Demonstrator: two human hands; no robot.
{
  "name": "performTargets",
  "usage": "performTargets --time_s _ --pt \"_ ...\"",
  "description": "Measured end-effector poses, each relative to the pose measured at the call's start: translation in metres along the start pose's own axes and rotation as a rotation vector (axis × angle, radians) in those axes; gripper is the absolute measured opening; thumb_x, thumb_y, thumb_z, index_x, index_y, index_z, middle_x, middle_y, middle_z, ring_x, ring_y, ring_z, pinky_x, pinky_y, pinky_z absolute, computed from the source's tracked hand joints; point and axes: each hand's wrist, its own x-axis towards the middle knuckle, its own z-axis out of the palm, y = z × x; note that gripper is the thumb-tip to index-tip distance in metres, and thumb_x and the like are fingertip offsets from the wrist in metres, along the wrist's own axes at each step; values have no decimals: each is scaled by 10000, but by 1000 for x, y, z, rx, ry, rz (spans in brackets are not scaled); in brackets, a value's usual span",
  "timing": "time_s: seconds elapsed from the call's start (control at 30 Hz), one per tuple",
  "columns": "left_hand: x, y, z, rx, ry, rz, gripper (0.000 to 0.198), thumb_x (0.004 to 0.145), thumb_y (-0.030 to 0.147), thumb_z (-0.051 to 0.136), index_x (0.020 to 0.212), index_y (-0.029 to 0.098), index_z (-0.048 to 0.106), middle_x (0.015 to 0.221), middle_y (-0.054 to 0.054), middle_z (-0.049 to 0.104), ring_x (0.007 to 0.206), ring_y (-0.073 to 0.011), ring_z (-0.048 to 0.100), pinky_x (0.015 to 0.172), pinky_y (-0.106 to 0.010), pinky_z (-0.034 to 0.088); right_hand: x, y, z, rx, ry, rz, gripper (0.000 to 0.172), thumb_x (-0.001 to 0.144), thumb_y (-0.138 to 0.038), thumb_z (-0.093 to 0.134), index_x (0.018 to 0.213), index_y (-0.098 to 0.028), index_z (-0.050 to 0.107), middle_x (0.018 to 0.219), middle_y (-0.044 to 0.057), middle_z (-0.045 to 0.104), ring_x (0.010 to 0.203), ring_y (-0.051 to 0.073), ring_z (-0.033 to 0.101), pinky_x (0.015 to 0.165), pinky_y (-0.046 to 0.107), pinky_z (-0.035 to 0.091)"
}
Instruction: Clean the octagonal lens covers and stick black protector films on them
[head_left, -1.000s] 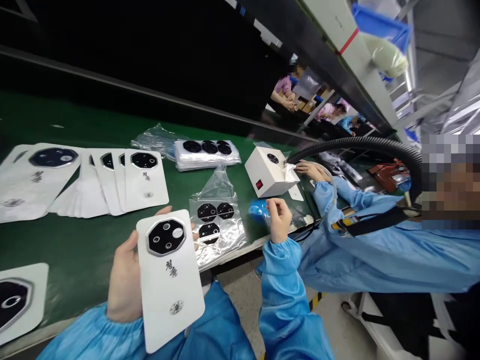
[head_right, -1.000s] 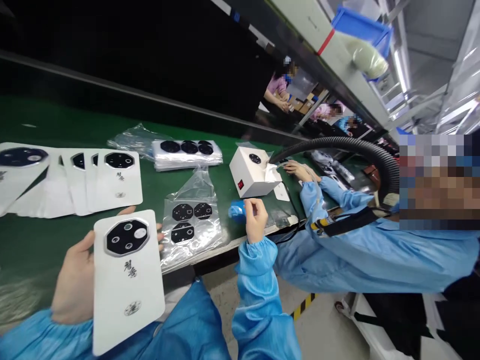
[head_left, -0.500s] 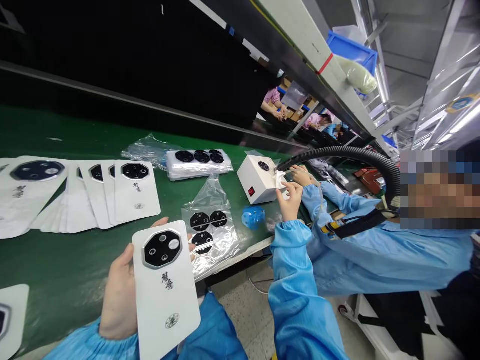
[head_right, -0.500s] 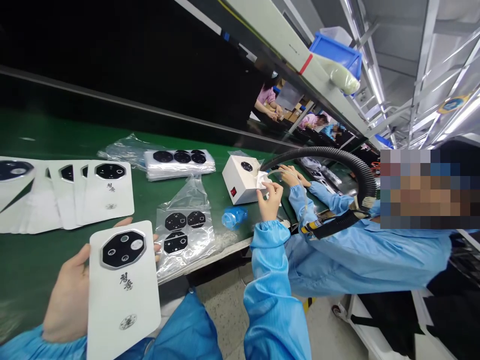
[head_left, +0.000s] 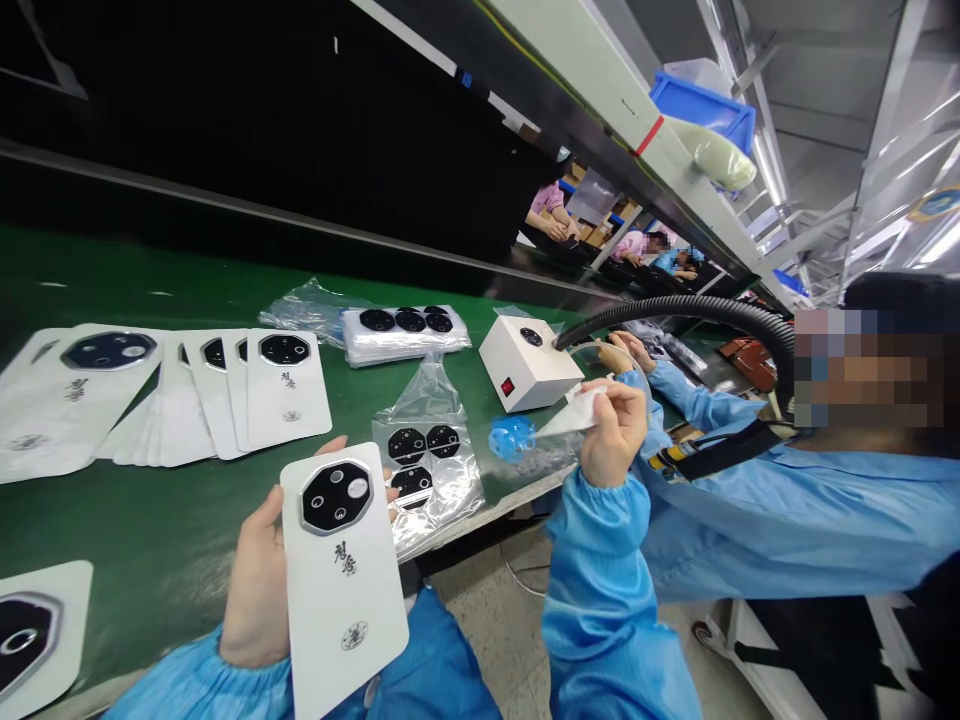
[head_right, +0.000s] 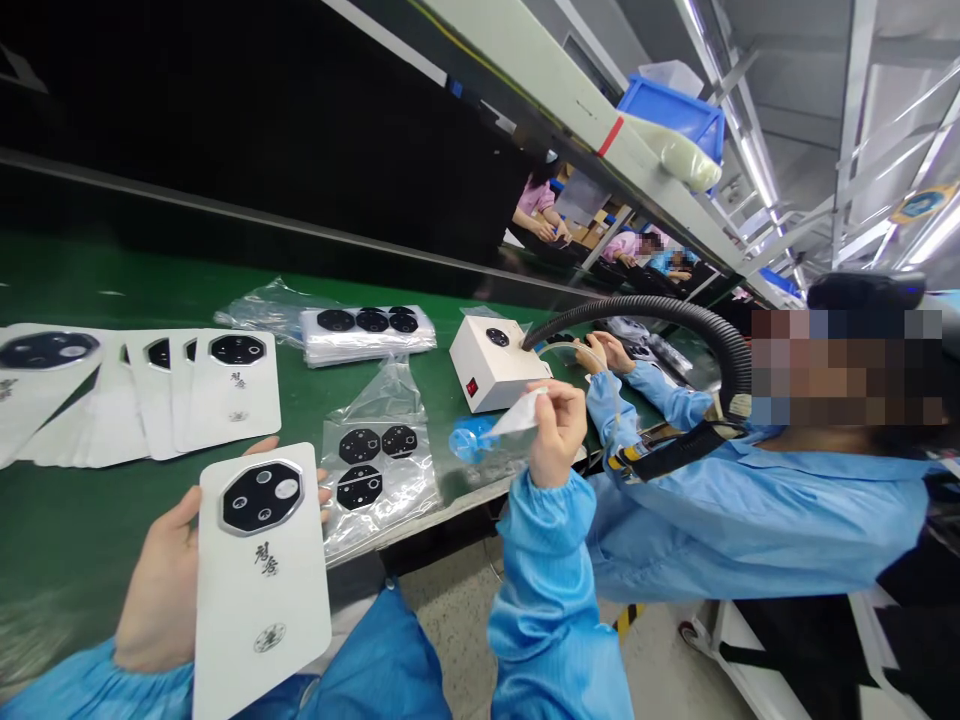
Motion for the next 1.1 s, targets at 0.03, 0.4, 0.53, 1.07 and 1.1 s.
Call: performTargets --time_s 0.03,0.4,0.53,1.07,1.1 --pt "0 1 -1 -2 -17 -10 473 883 471 325 1344 387 389 961 -31 739 857 -305 688 656 -416 575 -10 -10 3 56 -42 46 115 831 -317 501 825 -233 422 782 -3 556 704 164 572 661 326 472" --pt "0 -1 -1 -108 -175 55 471 883 360 341 1346 288 382 921 -107 726 769 -302 695 657 -444 558 -96 -64 50 499 -576 516 145 758 -284 638 866 -209 575 671 -3 595 567 127 539 489 228 410" --pt "1 -2 4 -147 -158 61 489 906 382 235 1366 272 360 848 -112 713 693 -277 693 588 -416 551 -104 -70 60 600 -637 566 93 769 -282 630 742 -198 597 674 4 569 664 150 549 605 287 449" --pt "5 -20 -1 -175 -274 226 407 860 408 348 1099 216 616 855 -51 679 790 -220 639 764 -357 493 -117 -100 83 67 -814 17 108 828 -114 532 829 -221 542 764 -2 576 705 133 555 597 264 443" --pt "5 -21 -1 -170 -280 238 405 858 407 357 1095 214 624 875 -50 678 818 -221 633 785 -352 484 -118 -101 85 36 -803 -21 112 837 -112 522 827 -221 541 765 3 577 714 136 559 600 267 445"
